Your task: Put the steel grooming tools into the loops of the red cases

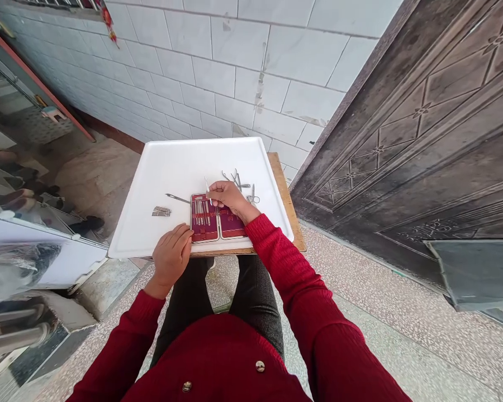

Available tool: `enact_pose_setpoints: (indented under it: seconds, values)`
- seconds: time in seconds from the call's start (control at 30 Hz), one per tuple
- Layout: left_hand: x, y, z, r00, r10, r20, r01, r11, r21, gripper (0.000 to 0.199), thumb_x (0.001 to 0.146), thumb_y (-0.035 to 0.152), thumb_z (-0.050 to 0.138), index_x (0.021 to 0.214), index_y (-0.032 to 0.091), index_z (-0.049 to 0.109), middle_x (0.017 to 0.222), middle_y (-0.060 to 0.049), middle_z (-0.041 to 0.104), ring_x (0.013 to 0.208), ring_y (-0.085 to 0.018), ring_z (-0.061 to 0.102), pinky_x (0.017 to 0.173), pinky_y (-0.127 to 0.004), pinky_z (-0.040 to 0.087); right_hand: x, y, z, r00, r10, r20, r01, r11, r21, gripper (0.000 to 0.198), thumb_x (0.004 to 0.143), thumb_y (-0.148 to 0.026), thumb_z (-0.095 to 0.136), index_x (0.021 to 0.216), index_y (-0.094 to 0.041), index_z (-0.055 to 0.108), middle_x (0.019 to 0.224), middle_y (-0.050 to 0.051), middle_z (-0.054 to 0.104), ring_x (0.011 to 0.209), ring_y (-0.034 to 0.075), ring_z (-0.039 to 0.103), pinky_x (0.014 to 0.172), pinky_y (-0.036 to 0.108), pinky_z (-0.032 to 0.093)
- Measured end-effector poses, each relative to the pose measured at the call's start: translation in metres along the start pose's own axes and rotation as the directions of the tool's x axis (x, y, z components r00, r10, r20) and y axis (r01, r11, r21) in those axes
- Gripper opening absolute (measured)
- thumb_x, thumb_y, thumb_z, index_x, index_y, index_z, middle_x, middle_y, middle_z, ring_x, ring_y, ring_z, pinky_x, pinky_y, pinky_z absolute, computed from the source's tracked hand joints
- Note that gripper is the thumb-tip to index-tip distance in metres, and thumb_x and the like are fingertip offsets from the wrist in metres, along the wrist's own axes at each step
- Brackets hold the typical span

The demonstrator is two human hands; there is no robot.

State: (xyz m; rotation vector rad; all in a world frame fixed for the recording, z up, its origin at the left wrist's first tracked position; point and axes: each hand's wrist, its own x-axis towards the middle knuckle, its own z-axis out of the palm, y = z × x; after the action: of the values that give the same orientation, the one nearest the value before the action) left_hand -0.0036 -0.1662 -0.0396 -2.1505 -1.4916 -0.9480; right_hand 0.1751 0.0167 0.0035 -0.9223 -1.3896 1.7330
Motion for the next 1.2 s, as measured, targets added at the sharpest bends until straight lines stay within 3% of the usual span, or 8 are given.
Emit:
enact_pose_setpoints:
  seconds: [0.13, 0.27, 0.47, 0.77, 1.03, 1.2]
  values:
    - [0.000, -0.001, 0.000, 1.000, 0.012, 0.000, -0.012, 1.000, 0.008, 0.024, 0.100, 0.013, 0.055, 0.120, 0.017, 0.067, 0.121, -0.012, 0.077, 0.119, -0.026, 0.071, 0.099, -0.041, 0.054, -0.001, 0.002, -0.001, 0.999, -0.042, 0.010, 0.042, 0.999, -0.007, 0.040, 0.061, -0.039, 0.094, 0.072, -0.017, 0.061, 0.048, -0.006, 0.057, 0.041, 0.005, 0.046, 0.035, 0.014, 0.029]
    - [-0.001, -0.002, 0.001, 1.000, 0.003, 0.005, -0.003, 1.000, 0.001, 0.024, 0.100, 0.014, 0.055, 0.120, 0.018, 0.068, 0.121, -0.011, 0.077, 0.118, -0.027, 0.072, 0.099, -0.041, 0.053, -0.005, 0.001, 0.000, 0.996, -0.087, 0.016, 0.088, 0.994, -0.058, 0.038, 0.070, -0.045, 0.088, 0.070, -0.016, 0.065, 0.048, -0.004, 0.058, 0.040, 0.005, 0.045, 0.035, 0.015, 0.029]
    - [0.000, -0.002, 0.001, 1.000, 0.001, -0.003, -0.001, 1.000, -0.005, 0.025, 0.100, 0.015, 0.054, 0.120, 0.019, 0.068, 0.121, -0.011, 0.077, 0.117, -0.027, 0.072, 0.098, -0.042, 0.054, -0.008, 0.000, 0.001, 0.997, -0.081, 0.007, 0.081, 0.996, -0.027, 0.033, 0.077, -0.043, 0.083, 0.077, -0.014, 0.070, 0.073, 0.004, 0.073, 0.044, 0.005, 0.052, 0.034, 0.016, 0.029]
    - [0.000, -0.002, 0.002, 1.000, 0.006, -0.002, -0.006, 1.000, 0.002, 0.025, 0.101, 0.015, 0.052, 0.121, 0.019, 0.067, 0.121, -0.011, 0.077, 0.118, -0.026, 0.072, 0.098, -0.041, 0.054, -0.010, -0.005, 0.003, 0.996, -0.084, -0.003, 0.084, 0.993, -0.077, 0.026, 0.091, -0.036, 0.071, 0.078, -0.014, 0.070, 0.064, -0.002, 0.065, 0.044, 0.004, 0.049, 0.037, 0.015, 0.033]
    - [-0.004, -0.004, 0.004, 0.998, -0.044, 0.038, 0.046, 0.997, -0.059, 0.029, 0.101, 0.017, 0.050, 0.124, 0.020, 0.067, 0.124, -0.013, 0.076, 0.121, -0.027, 0.070, 0.101, -0.044, 0.053, -0.009, 0.002, 0.003, 0.995, -0.089, -0.049, 0.078, 0.977, -0.196, 0.028, 0.089, -0.040, 0.073, 0.078, -0.015, 0.072, 0.051, -0.003, 0.062, 0.037, 0.005, 0.046, 0.037, 0.016, 0.036]
    - [-0.003, -0.004, 0.003, 0.999, -0.032, 0.033, 0.033, 0.999, -0.040, 0.027, 0.101, 0.017, 0.051, 0.122, 0.019, 0.068, 0.123, -0.013, 0.076, 0.121, -0.027, 0.070, 0.100, -0.043, 0.054, -0.007, 0.008, 0.001, 0.989, -0.103, -0.104, 0.088, 0.985, -0.145, 0.023, 0.082, -0.035, 0.080, 0.086, -0.015, 0.070, 0.053, -0.002, 0.065, 0.040, 0.008, 0.055, 0.040, 0.017, 0.042]
